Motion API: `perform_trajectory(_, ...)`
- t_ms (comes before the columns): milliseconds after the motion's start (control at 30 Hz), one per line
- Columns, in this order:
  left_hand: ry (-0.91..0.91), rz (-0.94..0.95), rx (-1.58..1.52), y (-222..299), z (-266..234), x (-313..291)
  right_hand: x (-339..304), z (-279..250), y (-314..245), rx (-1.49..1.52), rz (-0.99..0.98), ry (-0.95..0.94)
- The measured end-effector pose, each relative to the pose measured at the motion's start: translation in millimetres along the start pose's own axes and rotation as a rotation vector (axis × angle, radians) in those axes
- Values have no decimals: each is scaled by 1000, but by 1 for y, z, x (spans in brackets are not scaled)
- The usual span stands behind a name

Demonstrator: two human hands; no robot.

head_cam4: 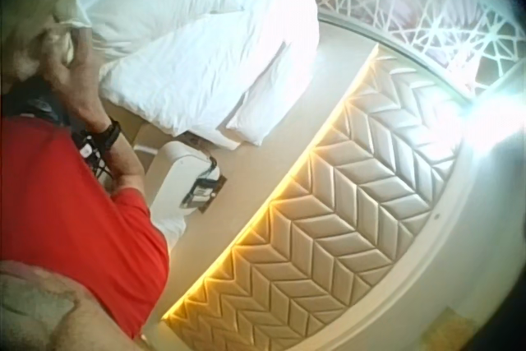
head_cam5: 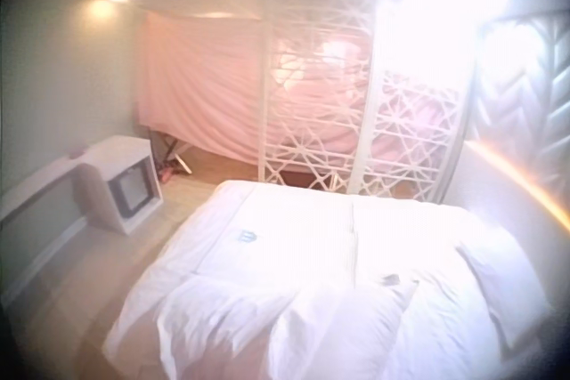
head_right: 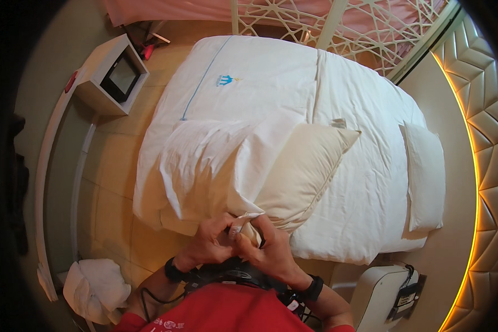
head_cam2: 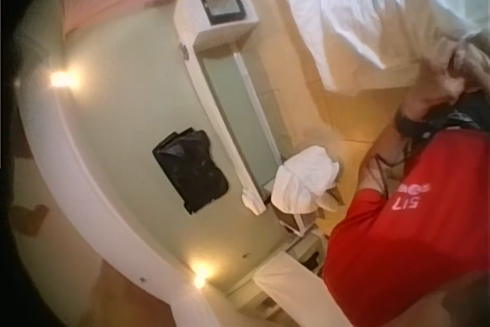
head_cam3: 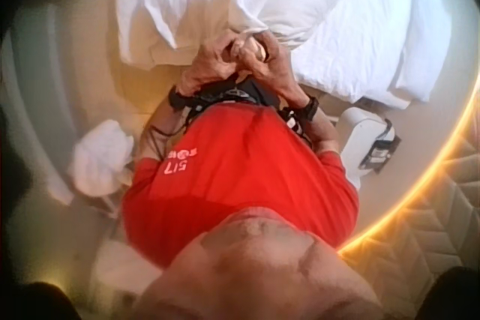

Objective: The person inserts a pillow into a white pillowcase on a bed, aligning corners and smoothing the fabric. The pillow is fully encased and placed on the bed by the end of the clip.

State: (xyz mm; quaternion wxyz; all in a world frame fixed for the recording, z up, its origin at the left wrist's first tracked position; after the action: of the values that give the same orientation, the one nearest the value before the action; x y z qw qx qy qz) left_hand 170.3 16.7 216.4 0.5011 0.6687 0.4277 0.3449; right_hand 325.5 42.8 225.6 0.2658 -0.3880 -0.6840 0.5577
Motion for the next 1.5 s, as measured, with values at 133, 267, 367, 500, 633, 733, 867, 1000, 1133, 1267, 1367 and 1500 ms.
perform_trajectory(133, 55, 42, 101, -2, -5, -7, 14, 8, 15, 90, 62, 77)
perform_trajectory(267, 223, 107, 179, -9, 8, 8, 32, 0, 38, 136, 86, 112)
perform_trajectory(367, 314, 28, 132, -29, 16, 26, 46, -7, 56, 220, 103, 102)
perform_trajectory(500, 319, -151, -100, -70, 31, 54, 53, -28, 85, 241, 171, 95)
perform_trajectory(633, 274, -235, -64, -100, 51, 86, 52, -59, 115, 82, 175, 76)
perform_trajectory(733, 234, -282, -39, -110, 71, 107, 41, -77, 138, 85, 208, 101)
perform_trajectory(867, 213, -269, 102, -101, 87, 140, 30, -109, 155, 52, 129, 255)
perform_trajectory(1000, 161, -193, 124, -88, 91, 166, 28, -133, 150, -336, 30, 353)
perform_trajectory(1133, 121, -116, 206, -82, 94, 177, 35, -139, 149, -595, -107, 443)
perform_trajectory(1267, 102, -31, 195, -90, 94, 178, 45, -136, 175, -476, -91, 401)
perform_trajectory(1367, -48, -152, 87, -108, 94, 178, 49, -129, 206, -350, 57, 415)
perform_trajectory(1500, -58, -152, 91, -114, 94, 174, 37, -118, 233, -334, 78, 472)
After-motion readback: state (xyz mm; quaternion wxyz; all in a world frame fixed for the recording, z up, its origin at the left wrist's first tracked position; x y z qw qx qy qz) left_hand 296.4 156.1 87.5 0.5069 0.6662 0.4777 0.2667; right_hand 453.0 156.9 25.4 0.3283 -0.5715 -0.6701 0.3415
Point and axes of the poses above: each hand's wrist, its own x-axis towards the middle knuckle, its own z-axis out of the palm, y = z × x, the point moved 4 cm from there along x, towards the middle knuckle, and after that the axes turned 11 degrees about -y, right-handed, at the moved point
